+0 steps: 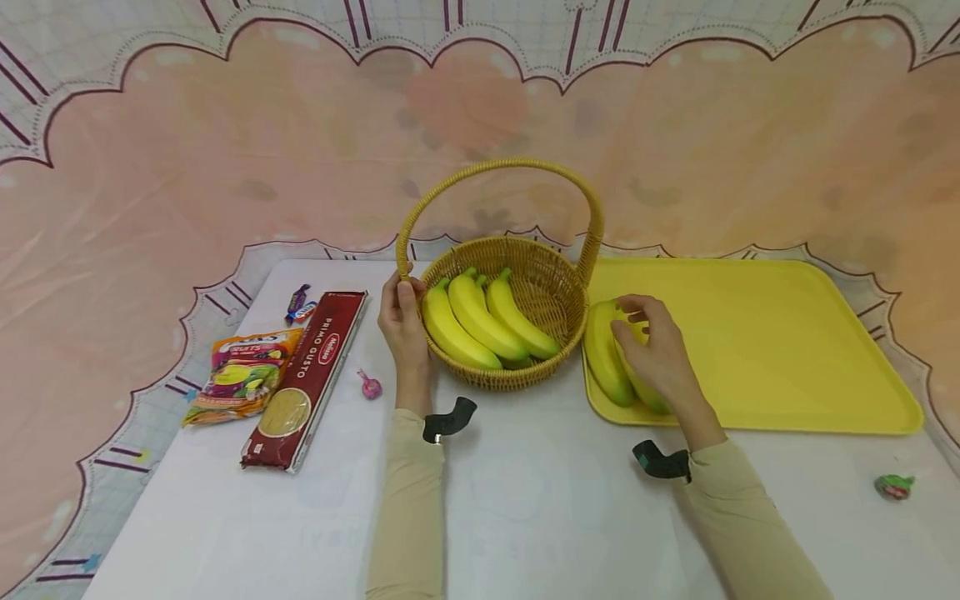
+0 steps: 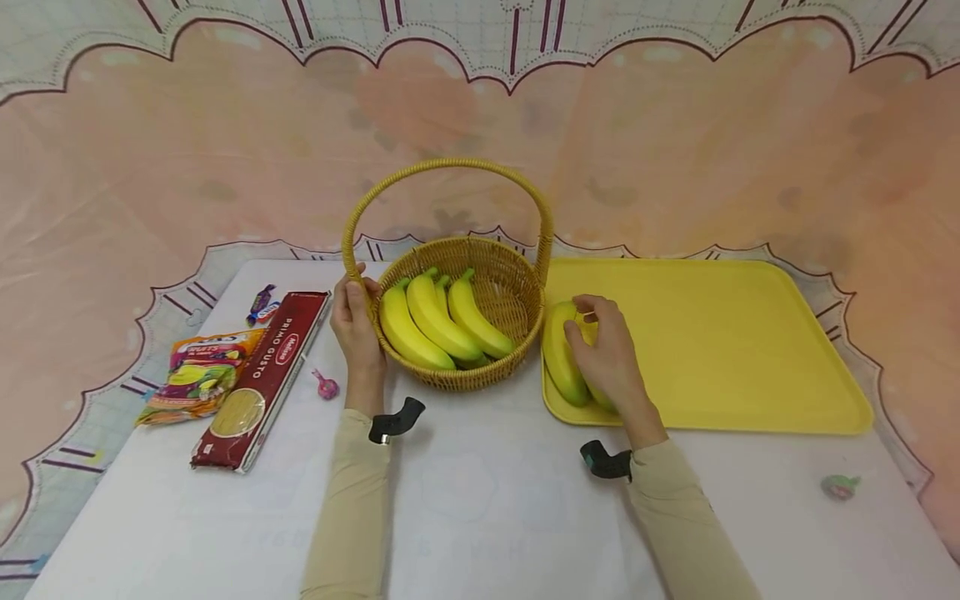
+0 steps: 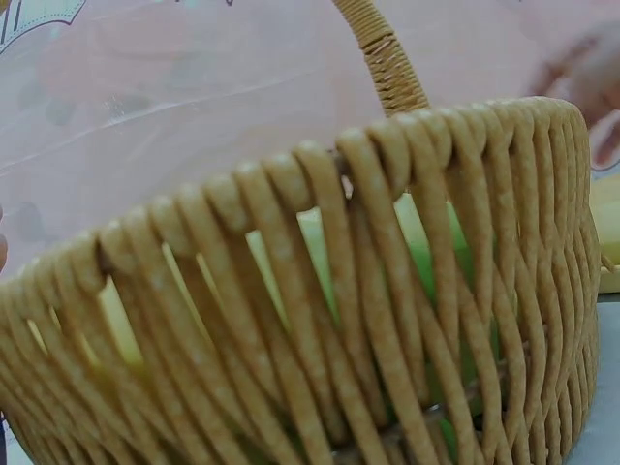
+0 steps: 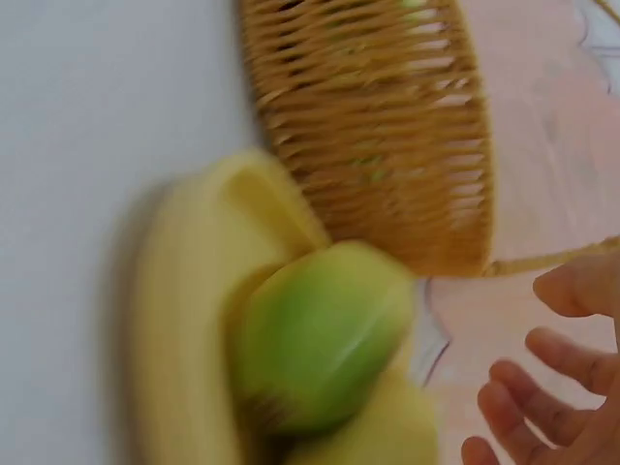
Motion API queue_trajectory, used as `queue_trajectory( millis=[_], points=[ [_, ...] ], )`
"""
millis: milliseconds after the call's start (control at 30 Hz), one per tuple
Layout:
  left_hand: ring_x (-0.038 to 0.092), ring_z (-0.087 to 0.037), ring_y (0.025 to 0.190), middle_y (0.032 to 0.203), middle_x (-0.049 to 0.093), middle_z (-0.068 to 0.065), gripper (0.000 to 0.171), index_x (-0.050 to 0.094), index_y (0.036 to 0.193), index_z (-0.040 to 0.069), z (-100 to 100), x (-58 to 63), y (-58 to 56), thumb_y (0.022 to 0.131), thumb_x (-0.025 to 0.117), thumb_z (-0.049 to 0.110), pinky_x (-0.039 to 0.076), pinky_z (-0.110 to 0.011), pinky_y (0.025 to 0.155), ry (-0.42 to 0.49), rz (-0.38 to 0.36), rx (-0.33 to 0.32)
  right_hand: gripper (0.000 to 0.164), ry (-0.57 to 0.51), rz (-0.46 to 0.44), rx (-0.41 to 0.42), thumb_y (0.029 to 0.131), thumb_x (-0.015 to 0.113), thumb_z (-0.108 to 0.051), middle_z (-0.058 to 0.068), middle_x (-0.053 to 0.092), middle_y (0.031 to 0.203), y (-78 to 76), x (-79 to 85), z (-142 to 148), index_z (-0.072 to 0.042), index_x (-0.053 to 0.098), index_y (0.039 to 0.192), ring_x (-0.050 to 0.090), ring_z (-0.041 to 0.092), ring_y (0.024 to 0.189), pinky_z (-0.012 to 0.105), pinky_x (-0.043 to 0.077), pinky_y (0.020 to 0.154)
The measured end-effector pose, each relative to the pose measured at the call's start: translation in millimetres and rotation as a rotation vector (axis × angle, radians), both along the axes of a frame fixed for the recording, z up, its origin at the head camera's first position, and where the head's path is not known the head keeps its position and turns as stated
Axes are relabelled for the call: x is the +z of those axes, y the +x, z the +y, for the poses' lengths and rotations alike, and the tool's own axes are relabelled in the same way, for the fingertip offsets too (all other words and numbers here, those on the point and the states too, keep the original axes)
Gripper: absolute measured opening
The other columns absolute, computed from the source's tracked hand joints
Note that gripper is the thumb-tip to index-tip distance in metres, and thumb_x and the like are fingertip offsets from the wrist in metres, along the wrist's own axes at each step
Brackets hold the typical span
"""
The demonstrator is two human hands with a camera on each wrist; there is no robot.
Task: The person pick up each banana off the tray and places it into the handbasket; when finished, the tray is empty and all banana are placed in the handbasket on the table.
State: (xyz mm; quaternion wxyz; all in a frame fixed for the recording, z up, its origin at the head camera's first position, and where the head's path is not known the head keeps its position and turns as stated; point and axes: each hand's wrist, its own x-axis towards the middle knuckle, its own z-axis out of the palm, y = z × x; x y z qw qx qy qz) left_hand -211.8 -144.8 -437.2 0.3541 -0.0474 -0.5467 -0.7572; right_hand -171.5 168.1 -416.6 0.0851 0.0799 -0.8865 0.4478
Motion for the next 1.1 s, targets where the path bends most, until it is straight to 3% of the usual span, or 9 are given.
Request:
queue_trajectory(
  millis=[100, 267, 467, 700, 967, 1100],
  points=[
    [0.055, -0.012, 0.089, 0.088, 0.059, -0.001, 0.030, 0.062, 0.118, 0.008, -2, -1.6, -2.2, 0.099, 0.048, 0.027, 0.046, -0.022, 0.085, 0.003, 0.010, 0.004, 0.045, 0.067, -0.055, -0.022, 0.095, 0.052, -0.021, 0.024, 0.042, 0.128, 4.4, -8.1, 10, 0.001, 0.043, 0.133, 0.042, 0.038, 0.115, 0.052, 0.037, 0.093],
    [0.056, -0.013, 0.089, 0.089, 0.059, -0.001, 0.036, 0.062, 0.118, 0.008, -1, -4.3, -3.0, 0.097, 0.051, 0.034, 0.047, -0.022, 0.086, 0.009, 0.007, 0.010, 0.057, 0.151, -0.187, 0.022, 0.095, 0.052, -0.025, 0.031, 0.034, 0.133, 9.0, -19.7, 25, 0.002, 0.031, 0.141, 0.041, 0.044, 0.118, 0.056, 0.038, 0.095],
    [0.056, -0.013, 0.090, 0.089, 0.059, 0.001, 0.034, 0.062, 0.118, 0.009, -1, -6.0, 0.2, 0.098, 0.050, 0.032, 0.047, -0.022, 0.087, 0.007, -0.012, 0.042, 0.067, 0.137, -0.302, 0.046, 0.096, 0.050, -0.037, 0.029, 0.036, 0.140, 15.4, -21.0, 34, -0.004, 0.022, 0.147, 0.042, 0.046, 0.122, 0.058, 0.039, 0.097],
    [0.054, -0.015, 0.091, 0.091, 0.057, -0.002, 0.043, 0.060, 0.122, 0.005, -1, -4.7, -0.7, 0.096, 0.051, 0.038, 0.046, -0.024, 0.088, 0.004, -0.020, 0.003, 0.058, 0.068, -0.163, 0.038, 0.096, 0.052, -0.029, 0.023, 0.043, 0.136, 31.2, -9.9, 32, -0.006, 0.031, 0.144, 0.046, 0.041, 0.116, 0.054, 0.041, 0.093],
    [0.054, -0.013, 0.090, 0.090, 0.058, 0.001, 0.041, 0.060, 0.122, 0.006, 1, -2.1, -1.3, 0.096, 0.050, 0.036, 0.046, -0.023, 0.087, 0.014, -0.034, 0.001, 0.050, 0.023, 0.026, 0.082, 0.093, 0.057, -0.020, 0.013, 0.050, 0.135, 42.3, 8.1, 17, -0.009, 0.040, 0.139, 0.052, 0.028, 0.108, 0.027, 0.041, 0.081],
    [0.055, -0.013, 0.090, 0.089, 0.059, 0.001, 0.038, 0.061, 0.121, 0.007, 2, -2.1, -1.5, 0.096, 0.051, 0.033, 0.046, -0.021, 0.086, 0.039, -0.020, -0.004, 0.050, 0.004, 0.074, 0.117, 0.092, 0.059, -0.016, 0.011, 0.051, 0.134, 42.0, 14.3, 7, -0.011, 0.043, 0.139, 0.053, 0.026, 0.106, 0.028, 0.042, 0.080]
  ],
)
